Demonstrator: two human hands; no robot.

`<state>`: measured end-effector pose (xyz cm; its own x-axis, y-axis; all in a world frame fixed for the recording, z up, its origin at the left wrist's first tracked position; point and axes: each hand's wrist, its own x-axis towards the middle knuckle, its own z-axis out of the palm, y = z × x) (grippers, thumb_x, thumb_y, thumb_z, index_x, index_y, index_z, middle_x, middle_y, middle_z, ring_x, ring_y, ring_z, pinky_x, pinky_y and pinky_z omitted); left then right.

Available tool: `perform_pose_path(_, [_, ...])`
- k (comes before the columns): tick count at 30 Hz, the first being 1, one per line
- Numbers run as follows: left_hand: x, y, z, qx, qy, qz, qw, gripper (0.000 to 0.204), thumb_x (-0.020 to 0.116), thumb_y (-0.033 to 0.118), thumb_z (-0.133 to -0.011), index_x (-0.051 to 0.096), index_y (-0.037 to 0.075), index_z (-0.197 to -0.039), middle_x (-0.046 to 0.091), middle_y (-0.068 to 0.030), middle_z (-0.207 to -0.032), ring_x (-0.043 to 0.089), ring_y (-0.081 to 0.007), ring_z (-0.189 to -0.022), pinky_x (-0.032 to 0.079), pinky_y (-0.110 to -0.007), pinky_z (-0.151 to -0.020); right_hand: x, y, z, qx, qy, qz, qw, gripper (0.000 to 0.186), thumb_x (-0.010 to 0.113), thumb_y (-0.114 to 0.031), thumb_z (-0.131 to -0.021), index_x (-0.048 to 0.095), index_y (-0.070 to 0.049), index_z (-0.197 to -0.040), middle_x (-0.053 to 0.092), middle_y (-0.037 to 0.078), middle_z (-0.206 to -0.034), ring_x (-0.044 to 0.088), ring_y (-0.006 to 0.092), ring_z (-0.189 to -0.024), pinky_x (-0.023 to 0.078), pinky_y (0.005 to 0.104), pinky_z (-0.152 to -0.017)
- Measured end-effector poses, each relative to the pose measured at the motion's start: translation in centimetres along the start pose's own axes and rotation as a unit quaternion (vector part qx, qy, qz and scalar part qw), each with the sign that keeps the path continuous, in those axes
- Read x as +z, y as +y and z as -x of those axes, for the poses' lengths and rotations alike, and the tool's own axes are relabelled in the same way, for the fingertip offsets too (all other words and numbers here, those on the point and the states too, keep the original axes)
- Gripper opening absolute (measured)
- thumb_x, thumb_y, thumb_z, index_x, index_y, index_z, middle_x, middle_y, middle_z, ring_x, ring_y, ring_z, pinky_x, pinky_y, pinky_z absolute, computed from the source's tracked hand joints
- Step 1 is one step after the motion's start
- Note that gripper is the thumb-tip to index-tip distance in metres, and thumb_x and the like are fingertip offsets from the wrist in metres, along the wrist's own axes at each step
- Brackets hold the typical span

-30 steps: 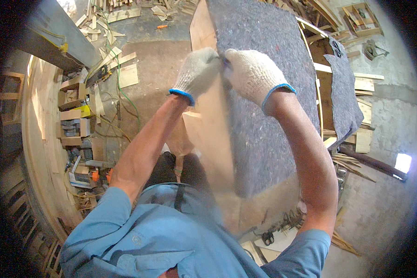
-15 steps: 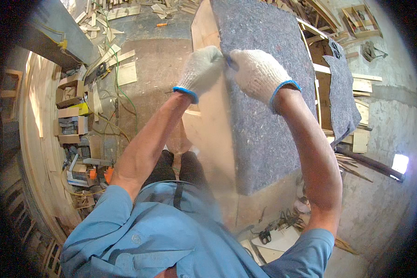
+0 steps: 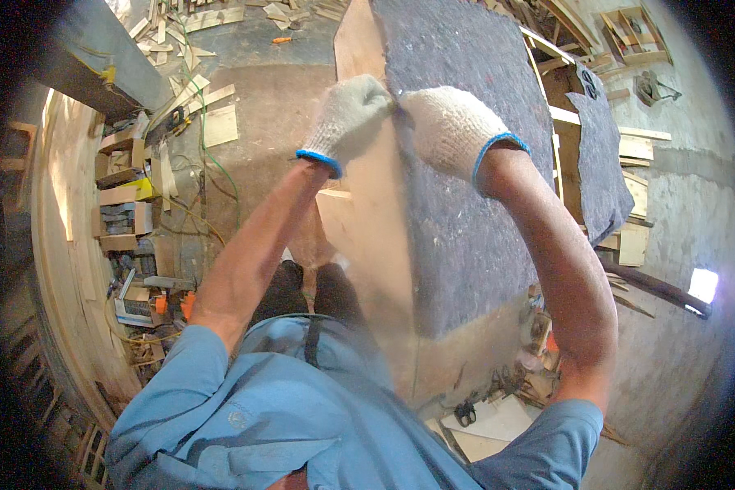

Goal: The person trims a dark fabric covering a wooden frame using a utility knife, then uses a pneumatic staple gun to secure the fabric to the frame. The task involves cutting, positioning, and stapling the fabric in a workshop setting.

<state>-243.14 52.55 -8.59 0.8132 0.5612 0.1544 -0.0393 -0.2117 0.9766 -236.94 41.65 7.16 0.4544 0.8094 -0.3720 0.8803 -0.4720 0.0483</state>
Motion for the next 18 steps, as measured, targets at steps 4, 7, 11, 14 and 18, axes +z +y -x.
perform_pose_path(4, [-0.4, 0.4, 0.2, -0.022, 0.000, 0.003, 1.000, 0.016, 0.060, 0.017, -0.090, 0.067, 0.003, -0.087, 0.069, -0.0200, -0.084, 0.068, -0.0349, -0.079, 0.053, -0.044, -0.074, 0.3, -0.2, 0.9, 0.019, -0.013, -0.023, 0.999, 0.039, 0.057, -0.010, -0.083, 0.068, -0.003, -0.120, 0.070, 0.028, -0.100, 0.069, 0.0453, -0.095, 0.055, 0.0508, -0.088])
perform_pose_path(7, [-0.4, 0.3, 0.5, -0.018, 0.013, 0.006, 1.000, 0.015, 0.059, 0.015, -0.091, 0.063, 0.002, -0.083, 0.066, -0.0202, -0.079, 0.066, -0.0356, -0.074, 0.052, -0.044, -0.070, 0.8, 0.2, 2.2, 0.010, -0.013, -0.035, 0.999, 0.038, 0.058, -0.010, -0.083, 0.067, -0.003, -0.118, 0.070, 0.028, -0.098, 0.068, 0.0462, -0.094, 0.055, 0.0514, -0.086])
perform_pose_path(11, [-0.6, -0.1, 0.6, -0.008, 0.044, -0.012, 0.999, 0.015, 0.060, 0.014, -0.091, 0.065, 0.002, -0.084, 0.067, -0.0209, -0.080, 0.066, -0.0359, -0.075, 0.053, -0.043, -0.070, 1.1, -0.3, 4.8, -0.008, -0.046, -0.059, 0.997, 0.036, 0.058, -0.010, -0.082, 0.067, -0.002, -0.116, 0.069, 0.029, -0.095, 0.067, 0.0469, -0.094, 0.054, 0.0524, -0.084])
perform_pose_path(14, [-1.2, -0.3, 0.4, -0.044, 0.034, -0.029, 0.998, 0.018, 0.068, 0.020, -0.090, 0.073, 0.004, -0.095, 0.073, -0.0196, -0.092, 0.072, -0.0347, -0.087, 0.055, -0.042, -0.079, 1.8, -1.2, 7.7, 0.028, -0.086, -0.034, 0.995, 0.038, 0.057, -0.009, -0.083, 0.065, -0.002, -0.119, 0.069, 0.029, -0.092, 0.068, 0.0466, -0.092, 0.054, 0.0537, -0.082])
perform_pose_path(18, [-0.9, -1.2, 0.7, -0.047, 0.046, 0.010, 0.998, 0.019, 0.067, 0.021, -0.094, 0.073, 0.003, -0.094, 0.074, -0.0125, -0.086, 0.071, -0.0249, -0.081, 0.055, -0.037, -0.073, 2.4, -2.6, 12.2, 0.084, -0.166, -0.030, 0.982, 0.047, 0.056, -0.010, -0.086, 0.059, -0.001, -0.133, 0.069, 0.029, -0.091, 0.069, 0.0466, -0.089, 0.053, 0.0543, -0.081])
